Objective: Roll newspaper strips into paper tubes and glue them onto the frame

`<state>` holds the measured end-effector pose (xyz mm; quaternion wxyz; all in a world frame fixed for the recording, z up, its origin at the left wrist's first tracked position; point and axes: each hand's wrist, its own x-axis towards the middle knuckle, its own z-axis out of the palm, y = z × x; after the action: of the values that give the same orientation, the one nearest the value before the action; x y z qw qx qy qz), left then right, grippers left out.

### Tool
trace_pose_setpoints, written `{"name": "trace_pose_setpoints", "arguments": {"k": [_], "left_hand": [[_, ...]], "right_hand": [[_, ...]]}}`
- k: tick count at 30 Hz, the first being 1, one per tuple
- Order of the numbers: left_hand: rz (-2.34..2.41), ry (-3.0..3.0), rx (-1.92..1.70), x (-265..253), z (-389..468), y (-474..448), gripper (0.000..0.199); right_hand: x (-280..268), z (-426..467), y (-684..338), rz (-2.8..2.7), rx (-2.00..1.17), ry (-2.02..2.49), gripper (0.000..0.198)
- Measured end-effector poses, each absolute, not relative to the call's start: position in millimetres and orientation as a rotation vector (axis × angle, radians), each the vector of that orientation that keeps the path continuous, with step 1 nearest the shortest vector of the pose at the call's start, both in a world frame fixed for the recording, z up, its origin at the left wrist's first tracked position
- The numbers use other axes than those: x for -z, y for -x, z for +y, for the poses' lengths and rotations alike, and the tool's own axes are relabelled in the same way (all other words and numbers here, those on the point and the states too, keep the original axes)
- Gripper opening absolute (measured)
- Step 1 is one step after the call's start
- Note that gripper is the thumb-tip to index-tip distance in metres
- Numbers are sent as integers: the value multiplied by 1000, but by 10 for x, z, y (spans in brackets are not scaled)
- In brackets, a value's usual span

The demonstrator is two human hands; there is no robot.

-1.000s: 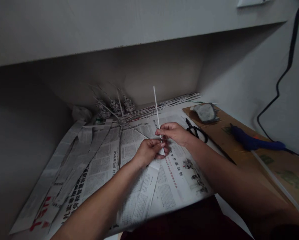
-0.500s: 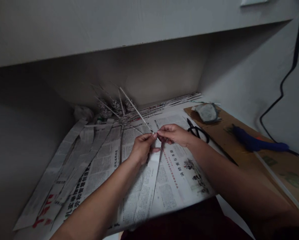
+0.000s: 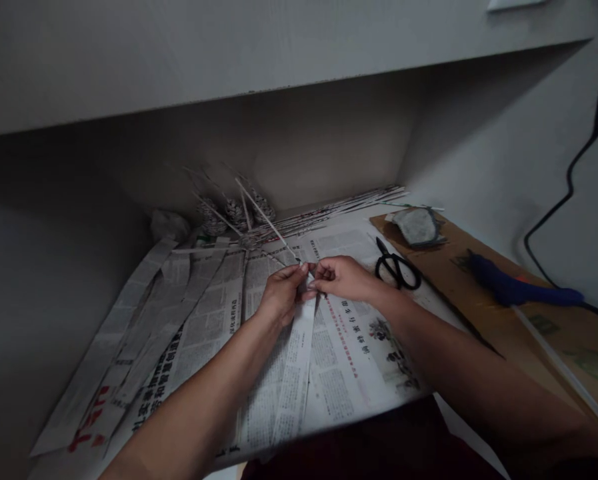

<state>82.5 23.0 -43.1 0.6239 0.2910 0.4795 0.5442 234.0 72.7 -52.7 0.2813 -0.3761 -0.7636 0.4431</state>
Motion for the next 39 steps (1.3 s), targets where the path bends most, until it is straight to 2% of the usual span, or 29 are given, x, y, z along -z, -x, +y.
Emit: {"name": "trace_pose_setpoints", "arguments": {"k": [2, 7, 9, 16, 18, 20, 24, 29, 39], "left_hand": [[1089, -667, -1266, 438, 240, -814, 21], [1105, -647, -1275, 441, 251, -790, 18], [1110, -643, -1262, 443, 251, -791, 18], [1075, -661, -1260, 453, 239, -828, 19], [1065, -666, -1267, 444, 233, -833, 18], [1046, -687, -1254, 427, 218, -836, 17], [967, -794, -1078, 406, 153, -860, 22], [936, -911, -935, 449, 76, -917, 30], [997, -1024, -903, 445, 55, -950, 33]], "right_hand": [[513, 724, -2360, -2119, -1119, 1020, 18], [378, 750, -2440, -2015, -1585, 946, 27], [371, 761, -2435, -1949, -1644, 945, 29], [506, 757, -2403, -2151, -1252, 977, 22], [475, 786, -2467, -2255, -1249, 986, 24], [423, 827, -2532, -2207, -1332, 1005, 31], [340, 851, -2562, -1753, -1470, 962, 37], [347, 763, -2496, -1612, -1943, 747, 46], [334, 749, -2397, -1440, -1677, 910, 29]]}}
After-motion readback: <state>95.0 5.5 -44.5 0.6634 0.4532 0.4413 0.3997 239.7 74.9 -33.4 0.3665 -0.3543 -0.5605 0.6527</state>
